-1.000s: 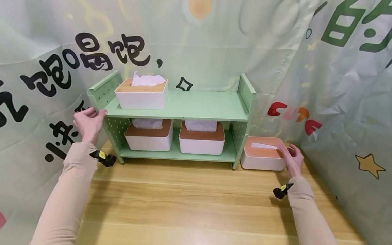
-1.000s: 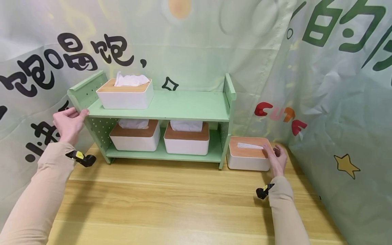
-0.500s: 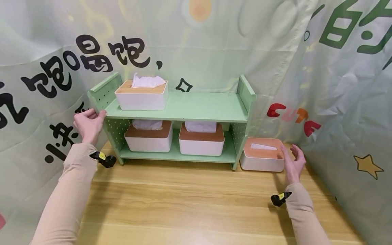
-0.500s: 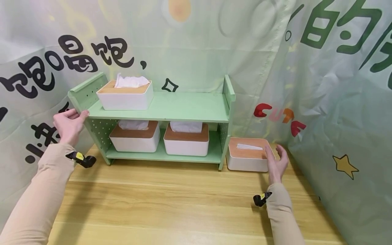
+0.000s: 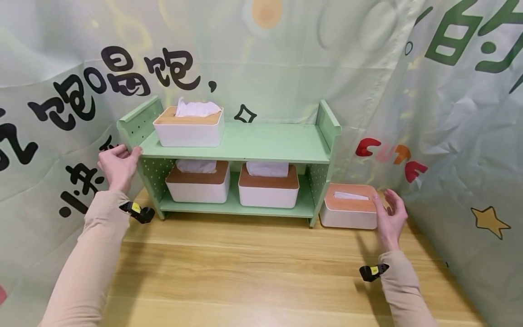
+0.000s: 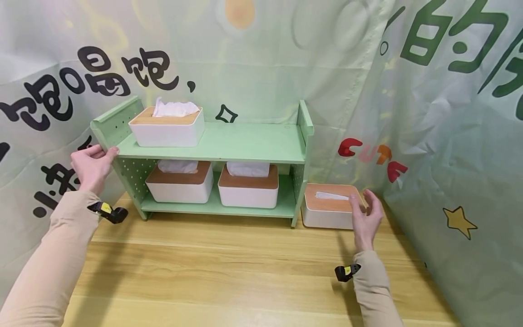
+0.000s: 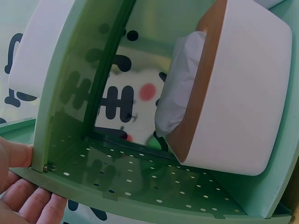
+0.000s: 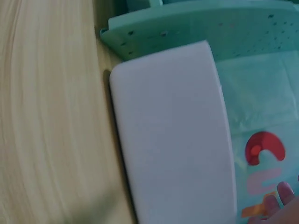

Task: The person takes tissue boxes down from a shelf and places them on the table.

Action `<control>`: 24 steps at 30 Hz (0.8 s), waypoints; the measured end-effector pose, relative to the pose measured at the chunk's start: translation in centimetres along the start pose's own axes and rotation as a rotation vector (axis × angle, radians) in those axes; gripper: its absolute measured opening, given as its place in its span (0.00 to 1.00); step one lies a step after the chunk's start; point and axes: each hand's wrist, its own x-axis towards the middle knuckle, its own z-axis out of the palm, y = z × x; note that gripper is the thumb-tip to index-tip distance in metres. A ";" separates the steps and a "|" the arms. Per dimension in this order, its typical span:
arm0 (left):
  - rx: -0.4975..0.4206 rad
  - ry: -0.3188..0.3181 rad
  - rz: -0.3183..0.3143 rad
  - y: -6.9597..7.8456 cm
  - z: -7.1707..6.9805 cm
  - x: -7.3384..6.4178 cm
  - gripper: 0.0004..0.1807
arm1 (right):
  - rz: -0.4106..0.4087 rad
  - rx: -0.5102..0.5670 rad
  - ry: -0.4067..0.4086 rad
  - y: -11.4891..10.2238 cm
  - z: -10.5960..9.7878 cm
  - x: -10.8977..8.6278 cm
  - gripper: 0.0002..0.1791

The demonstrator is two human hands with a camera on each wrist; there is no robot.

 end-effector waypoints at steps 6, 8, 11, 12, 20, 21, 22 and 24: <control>-0.002 0.000 -0.001 0.0 0.0 -0.1 0.26 | -0.037 0.083 -0.027 -1.6 0.4 -0.8 0.24; -0.001 0.000 -0.002 0.1 0.0 -0.1 0.26 | -0.056 0.107 -0.029 -2.0 0.6 -1.1 0.23; 0.002 0.000 -0.006 0.1 0.0 -0.1 0.26 | -0.096 0.122 -0.031 -2.6 0.8 -1.5 0.22; 0.003 0.000 -0.008 0.1 0.0 -0.1 0.26 | -0.111 0.126 -0.034 -2.8 0.9 -1.6 0.22; 0.001 -0.002 -0.011 0.2 -0.1 0.0 0.26 | -0.224 0.154 -0.086 -5.2 1.9 -3.1 0.22; 0.002 -0.002 -0.014 0.2 -0.1 0.0 0.26 | -0.243 0.158 -0.093 -5.4 2.1 -3.3 0.21; 0.005 -0.003 -0.017 0.2 -0.1 -0.1 0.27 | -0.262 0.158 -0.101 -5.7 2.2 -3.5 0.21; 0.010 -0.003 -0.022 0.1 -0.1 -0.1 0.27 | -0.302 0.168 -0.121 -6.2 2.6 -3.9 0.20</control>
